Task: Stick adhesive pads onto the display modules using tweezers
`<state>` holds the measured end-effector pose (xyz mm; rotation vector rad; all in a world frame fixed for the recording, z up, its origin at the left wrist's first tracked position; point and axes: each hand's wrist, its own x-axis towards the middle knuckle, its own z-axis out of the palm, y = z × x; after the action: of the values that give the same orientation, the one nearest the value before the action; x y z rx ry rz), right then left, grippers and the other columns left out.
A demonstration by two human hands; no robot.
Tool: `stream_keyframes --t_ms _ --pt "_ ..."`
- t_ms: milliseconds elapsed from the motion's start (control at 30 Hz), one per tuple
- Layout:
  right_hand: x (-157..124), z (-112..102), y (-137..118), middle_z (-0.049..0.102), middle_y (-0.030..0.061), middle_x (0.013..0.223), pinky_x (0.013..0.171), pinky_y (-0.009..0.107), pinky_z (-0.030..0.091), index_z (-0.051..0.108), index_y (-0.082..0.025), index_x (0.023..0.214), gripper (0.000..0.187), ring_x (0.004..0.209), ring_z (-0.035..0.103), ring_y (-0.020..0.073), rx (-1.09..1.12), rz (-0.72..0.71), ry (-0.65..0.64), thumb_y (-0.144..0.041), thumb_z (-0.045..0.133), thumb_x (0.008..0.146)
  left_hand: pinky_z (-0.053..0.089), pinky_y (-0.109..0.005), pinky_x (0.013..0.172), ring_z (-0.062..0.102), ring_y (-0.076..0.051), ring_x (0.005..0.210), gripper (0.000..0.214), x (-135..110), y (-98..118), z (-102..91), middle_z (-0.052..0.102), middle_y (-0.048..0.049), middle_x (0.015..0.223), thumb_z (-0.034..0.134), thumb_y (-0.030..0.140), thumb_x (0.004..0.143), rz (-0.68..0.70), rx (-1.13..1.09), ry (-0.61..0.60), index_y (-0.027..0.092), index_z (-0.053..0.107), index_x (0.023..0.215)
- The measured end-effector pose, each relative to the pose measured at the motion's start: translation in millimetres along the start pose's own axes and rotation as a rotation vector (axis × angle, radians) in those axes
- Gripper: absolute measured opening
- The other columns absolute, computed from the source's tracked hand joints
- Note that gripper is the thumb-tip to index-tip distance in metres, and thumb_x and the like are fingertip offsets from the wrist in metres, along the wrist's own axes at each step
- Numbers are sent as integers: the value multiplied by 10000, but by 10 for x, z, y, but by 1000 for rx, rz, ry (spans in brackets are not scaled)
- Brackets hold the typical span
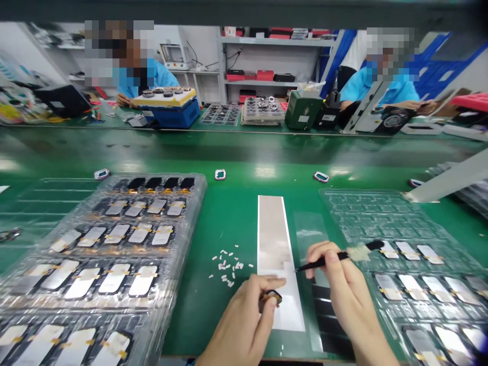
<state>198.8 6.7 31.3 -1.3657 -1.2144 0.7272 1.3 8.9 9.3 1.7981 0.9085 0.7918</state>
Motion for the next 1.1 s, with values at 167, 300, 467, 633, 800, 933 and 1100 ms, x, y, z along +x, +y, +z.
stream_keyframes --t_ms 167,300,467,633,800,933,1100 --pt "-56 29 321 578 61 890 692 278 589 647 -177 803 341 752 631 170 39 136 49 -510 701 851 484 -508 1067 450 -311 1399 227 134 16 81 651 -141 1336 439 74 964 187 396 -164 180 515 1150" --pt "-88 71 408 589 75 907 708 292 605 660 -155 822 365 746 669 179 61 184 40 -515 720 833 504 -539 1049 440 -343 1400 235 153 -11 146 669 -132 1307 439 38 946 220 507 -203 179 500 1123" --pt "-74 96 387 607 63 869 668 284 604 644 -159 821 406 674 674 169 106 229 55 -554 737 803 516 -534 1043 435 -349 1402 293 147 -30 162 659 -152 1319 417 30 945 255 565 -219 155 458 1207" --pt "-49 112 362 623 68 835 668 308 613 639 -161 793 436 661 687 186 151 250 78 -578 762 765 521 -532 1040 437 -346 1402 282 166 -35 155 652 -179 1325 405 37 953 251 584 -231 127 451 1216" --pt "-62 122 395 642 80 862 675 297 618 649 -155 800 422 676 704 193 166 275 118 -548 791 743 508 -529 1062 419 -330 1417 268 150 -52 147 643 -147 1348 408 51 964 241 570 -211 149 457 1208" --pt "-77 116 434 647 65 824 680 267 615 652 -153 781 397 665 709 180 174 284 138 -520 799 745 503 -504 1077 421 -310 1418 264 131 -51 148 634 -113 1370 416 61 975 235 550 -182 164 463 1213" --pt "-55 134 390 655 52 798 659 230 604 670 -150 769 357 663 715 172 201 256 112 -471 823 733 507 -521 1064 425 -329 1413 251 137 -41 163 650 -118 1346 422 49 964 234 537 -188 155 495 1179"
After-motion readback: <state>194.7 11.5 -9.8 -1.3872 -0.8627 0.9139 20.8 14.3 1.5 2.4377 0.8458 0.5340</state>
